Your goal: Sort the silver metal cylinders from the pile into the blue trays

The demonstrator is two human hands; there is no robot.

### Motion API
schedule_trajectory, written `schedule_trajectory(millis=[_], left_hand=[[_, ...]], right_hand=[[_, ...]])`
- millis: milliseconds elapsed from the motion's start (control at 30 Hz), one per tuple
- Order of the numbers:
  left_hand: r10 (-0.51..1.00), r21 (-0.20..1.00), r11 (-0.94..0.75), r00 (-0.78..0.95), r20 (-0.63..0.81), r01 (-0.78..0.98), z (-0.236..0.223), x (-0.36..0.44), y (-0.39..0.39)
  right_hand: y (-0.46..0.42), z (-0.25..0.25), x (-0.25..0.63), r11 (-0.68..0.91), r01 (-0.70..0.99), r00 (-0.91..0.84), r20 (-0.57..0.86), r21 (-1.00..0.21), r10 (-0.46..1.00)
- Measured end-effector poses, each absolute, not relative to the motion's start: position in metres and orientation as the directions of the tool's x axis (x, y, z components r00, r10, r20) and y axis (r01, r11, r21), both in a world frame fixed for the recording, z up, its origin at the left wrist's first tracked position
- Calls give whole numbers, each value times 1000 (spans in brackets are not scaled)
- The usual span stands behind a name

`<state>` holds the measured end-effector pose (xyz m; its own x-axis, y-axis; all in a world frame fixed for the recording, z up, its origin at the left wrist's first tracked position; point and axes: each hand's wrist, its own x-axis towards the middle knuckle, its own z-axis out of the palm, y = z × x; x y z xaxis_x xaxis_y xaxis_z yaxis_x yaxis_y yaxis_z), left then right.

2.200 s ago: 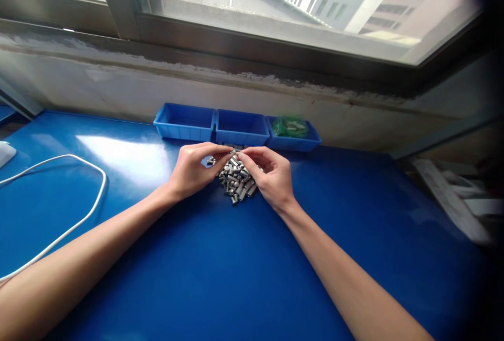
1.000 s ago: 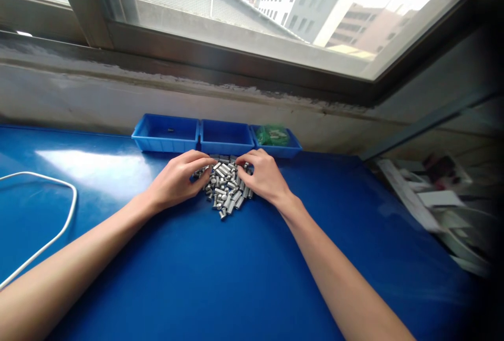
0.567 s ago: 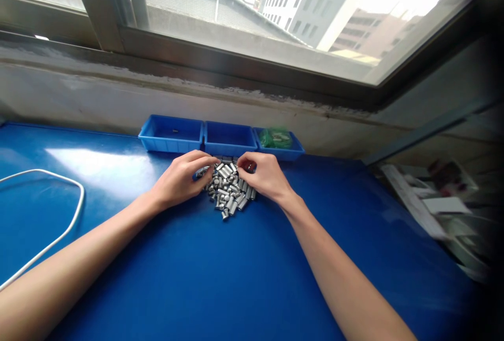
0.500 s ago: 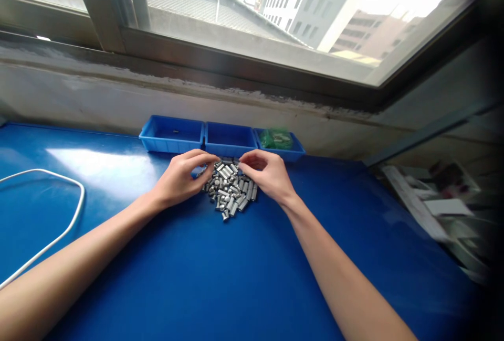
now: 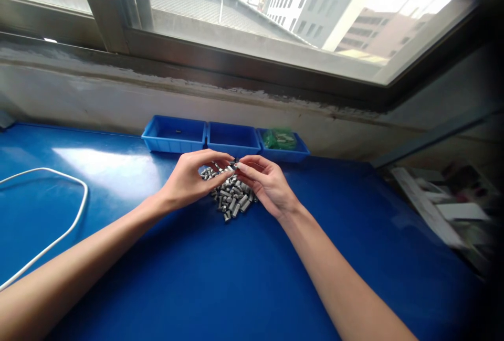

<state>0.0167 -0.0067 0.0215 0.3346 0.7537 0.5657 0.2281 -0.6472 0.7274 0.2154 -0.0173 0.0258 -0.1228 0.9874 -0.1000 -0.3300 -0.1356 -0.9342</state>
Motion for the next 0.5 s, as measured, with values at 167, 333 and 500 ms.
schedule_trajectory(millis=[167, 333, 500], left_hand=[[734, 711, -667, 365, 573, 225, 24, 16, -7], [898, 883, -438, 126, 421, 168, 26, 4, 5], [922, 952, -298, -239, 305, 69, 27, -17, 25]], right_hand=[[-21, 22, 210, -99, -278, -145, -61, -955, 988], [-17, 17, 219, 128, 23, -28, 127, -992, 991], [-10, 8, 236, 397, 639, -13, 507, -659, 862]])
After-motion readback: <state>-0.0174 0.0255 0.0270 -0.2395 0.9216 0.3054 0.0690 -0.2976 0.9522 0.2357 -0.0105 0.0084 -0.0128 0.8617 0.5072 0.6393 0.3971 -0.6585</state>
